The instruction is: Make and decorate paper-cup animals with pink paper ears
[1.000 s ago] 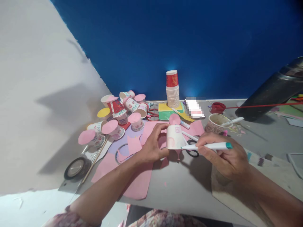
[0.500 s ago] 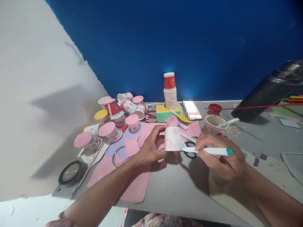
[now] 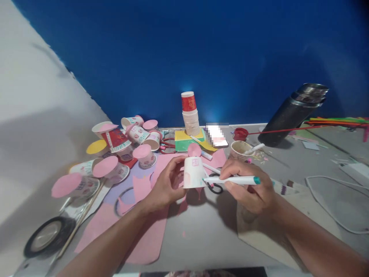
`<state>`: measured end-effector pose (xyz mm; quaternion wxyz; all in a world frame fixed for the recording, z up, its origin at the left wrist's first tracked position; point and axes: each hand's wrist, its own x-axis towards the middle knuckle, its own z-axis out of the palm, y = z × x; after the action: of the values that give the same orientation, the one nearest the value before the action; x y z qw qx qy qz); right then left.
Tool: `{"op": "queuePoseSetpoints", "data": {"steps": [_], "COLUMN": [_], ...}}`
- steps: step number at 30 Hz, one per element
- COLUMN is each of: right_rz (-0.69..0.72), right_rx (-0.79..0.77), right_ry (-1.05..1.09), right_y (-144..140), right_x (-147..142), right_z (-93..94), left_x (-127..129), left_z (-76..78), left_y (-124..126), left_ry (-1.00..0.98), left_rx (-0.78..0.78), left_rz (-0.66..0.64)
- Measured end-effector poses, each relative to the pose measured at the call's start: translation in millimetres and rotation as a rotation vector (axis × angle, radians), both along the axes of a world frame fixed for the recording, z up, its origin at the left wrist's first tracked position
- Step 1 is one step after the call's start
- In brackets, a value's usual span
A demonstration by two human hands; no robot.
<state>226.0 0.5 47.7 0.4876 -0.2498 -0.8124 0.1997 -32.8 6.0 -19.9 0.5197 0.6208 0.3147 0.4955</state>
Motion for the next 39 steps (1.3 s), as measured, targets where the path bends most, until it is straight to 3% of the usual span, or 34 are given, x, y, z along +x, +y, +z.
{"op": "queuePoseSetpoints", "data": {"steps": [13,17,26,39], "right_rz": [-0.011,-0.037,0.011,0.052], "right_rx": [-0.097,-0.123,0.010,-0.025], "right_ry": [-0.003,0.004,-0.040,-0.133], "right_y": [0.9,-0.1,-5.5,-7.3], "right_x": [7.0,7.4,-0.5,-2.0], "right_z": [-2.0,-1.5,-3.4,-6.8], "left_x": [3.3,2.9,4.9,2.6], "left_z": [10.3,6.3,12.7,14.3], "left_y": [-2.3,-0.8,-5.2,-7.7], "left_ry": [-0.067,-0.030,0.086,0.223], "left_rx": [-0.137,-0.069,0.053,0.083], "left_rz": [-0.022,0.006,0.020,0.041]}}
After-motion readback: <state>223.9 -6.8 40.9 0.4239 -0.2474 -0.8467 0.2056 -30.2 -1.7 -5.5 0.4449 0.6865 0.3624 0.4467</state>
